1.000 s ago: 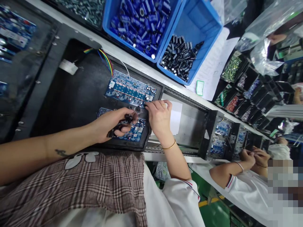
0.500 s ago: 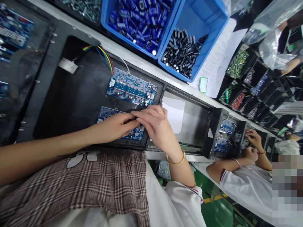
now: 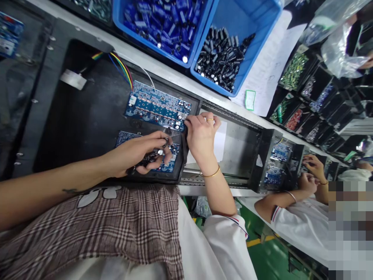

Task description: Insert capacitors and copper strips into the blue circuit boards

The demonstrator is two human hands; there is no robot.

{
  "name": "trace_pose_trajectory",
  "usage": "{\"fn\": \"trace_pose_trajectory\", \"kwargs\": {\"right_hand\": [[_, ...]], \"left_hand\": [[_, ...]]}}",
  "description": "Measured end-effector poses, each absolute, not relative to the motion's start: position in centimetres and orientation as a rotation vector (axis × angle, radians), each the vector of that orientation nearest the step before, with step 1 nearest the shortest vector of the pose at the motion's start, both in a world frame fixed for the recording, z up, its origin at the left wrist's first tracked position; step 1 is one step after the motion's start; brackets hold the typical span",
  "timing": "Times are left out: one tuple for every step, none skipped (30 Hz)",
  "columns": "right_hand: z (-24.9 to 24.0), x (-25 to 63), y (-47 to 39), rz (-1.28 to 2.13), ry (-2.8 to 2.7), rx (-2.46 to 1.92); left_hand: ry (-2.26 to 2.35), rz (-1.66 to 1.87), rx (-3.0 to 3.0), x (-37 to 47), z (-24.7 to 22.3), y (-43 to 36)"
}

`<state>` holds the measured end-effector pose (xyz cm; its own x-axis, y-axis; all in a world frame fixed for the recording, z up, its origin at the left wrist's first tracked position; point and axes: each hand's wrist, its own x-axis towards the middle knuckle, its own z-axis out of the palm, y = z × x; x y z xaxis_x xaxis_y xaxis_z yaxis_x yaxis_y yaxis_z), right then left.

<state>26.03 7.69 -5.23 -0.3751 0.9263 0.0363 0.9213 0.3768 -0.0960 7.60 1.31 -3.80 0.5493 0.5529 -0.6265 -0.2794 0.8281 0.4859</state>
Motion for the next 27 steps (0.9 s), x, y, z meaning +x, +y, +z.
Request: {"fn": "trace_pose_trajectory", "kwargs": {"right_hand": [[-5.2, 26.0, 7.7, 0.088, -2.53, -1.706], [-5.2, 26.0, 7.6, 0.087, -2.523, -1.703], [-5.3, 25.9, 7.6, 0.086, -2.516, -1.699], [-5.4, 25.9, 7.7, 0.083, -2.51, -1.696], [-5.6, 25.9, 7.7, 0.075, -2.507, -1.692], [-5.8, 26.0, 7.7, 0.059, -2.509, -1.685], [-6.1, 26.0, 7.8, 0.036, -2.518, -1.674], [-6.3, 26.0, 7.8, 0.012, -2.535, -1.658], [-6.4, 26.0, 7.7, -0.012, -2.555, -1.635], [-6.5, 26.0, 7.6, -0.03, -2.575, -1.61], [-6.3, 26.0, 7.3, -0.043, -2.583, -1.589], [-6.0, 26.0, 7.0, -0.049, -2.572, -1.58], [-5.5, 25.8, 6.5, -0.045, -2.54, -1.583], [-4.9, 25.7, 5.8, -0.016, -2.507, -1.588], [-4.1, 25.5, 5.2, 0.045, -2.486, -1.585], [-3.4, 25.3, 4.4, 0.128, -2.48, -1.574], [-2.7, 25.1, 3.8, 0.218, -2.486, -1.556], [-2.2, 25.0, 3.2, 0.289, -2.493, -1.541], [-1.9, 24.9, 2.9, 0.32, -2.487, -1.546], [-1.9, 25.0, 2.7, 0.307, -2.463, -1.579], [-2.2, 25.1, 2.8, 0.262, -2.426, -1.632], [-2.6, 25.2, 3.0, 0.216, -2.392, -1.684], [-3.1, 25.4, 3.2, 0.185, -2.372, -1.728], [-3.6, 25.6, 3.5, 0.172, -2.364, -1.758], [-4.2, 25.7, 3.8, 0.175, -2.362, -1.777], [-4.6, 25.8, 4.0, 0.18, -2.355, -1.79], [-5.0, 25.8, 4.1, 0.183, -2.339, -1.803]], "left_hand": [[0.853, 0.515, 0.339, 7.6, -3.6, 1.3], [0.854, 0.53, 0.328, 7.6, -3.5, 1.3], [0.861, 0.551, 0.314, 7.5, -3.4, 1.3], [0.874, 0.576, 0.296, 7.5, -3.3, 1.3], [0.889, 0.6, 0.274, 7.5, -3.3, 1.3], [0.902, 0.623, 0.248, 7.5, -3.3, 1.4], [0.91, 0.641, 0.218, 7.5, -3.4, 1.5], [0.912, 0.654, 0.186, 7.4, -3.5, 1.6], [0.91, 0.663, 0.152, 7.4, -3.7, 1.7], [0.908, 0.673, 0.118, 7.3, -3.8, 1.8], [0.905, 0.683, 0.084, 7.3, -3.9, 1.9], [0.901, 0.693, 0.049, 7.3, -4.0, 1.9], [0.895, 0.702, 0.016, 7.3, -4.1, 2.0], [0.886, 0.704, -0.015, 7.3, -4.2, 2.0], [0.877, 0.7, -0.043, 7.4, -4.2, 2.0], [0.868, 0.687, -0.07, 7.4, -4.1, 2.0], [0.858, 0.665, -0.098, 7.5, -4.1, 2.0], [0.851, 0.636, -0.127, 7.7, -4.0, 1.9], [0.843, 0.606, -0.156, 7.8, -3.8, 1.9], [0.836, 0.573, -0.182, 7.9, -3.6, 1.7], [0.828, 0.54, -0.203, 8.0, -3.5, 1.5], [0.819, 0.508, -0.217, 8.0, -3.3, 1.2], [0.811, 0.479, -0.226, 8.0, -3.2, 0.8], [0.804, 0.456, -0.228, 7.9, -3.1, 0.4], [0.796, 0.435, -0.225, 7.8, -3.1, -0.2], [0.792, 0.42, -0.221, 7.6, -3.1, -0.7], [0.789, 0.415, -0.215, 7.4, -3.1, -1.2]]}}
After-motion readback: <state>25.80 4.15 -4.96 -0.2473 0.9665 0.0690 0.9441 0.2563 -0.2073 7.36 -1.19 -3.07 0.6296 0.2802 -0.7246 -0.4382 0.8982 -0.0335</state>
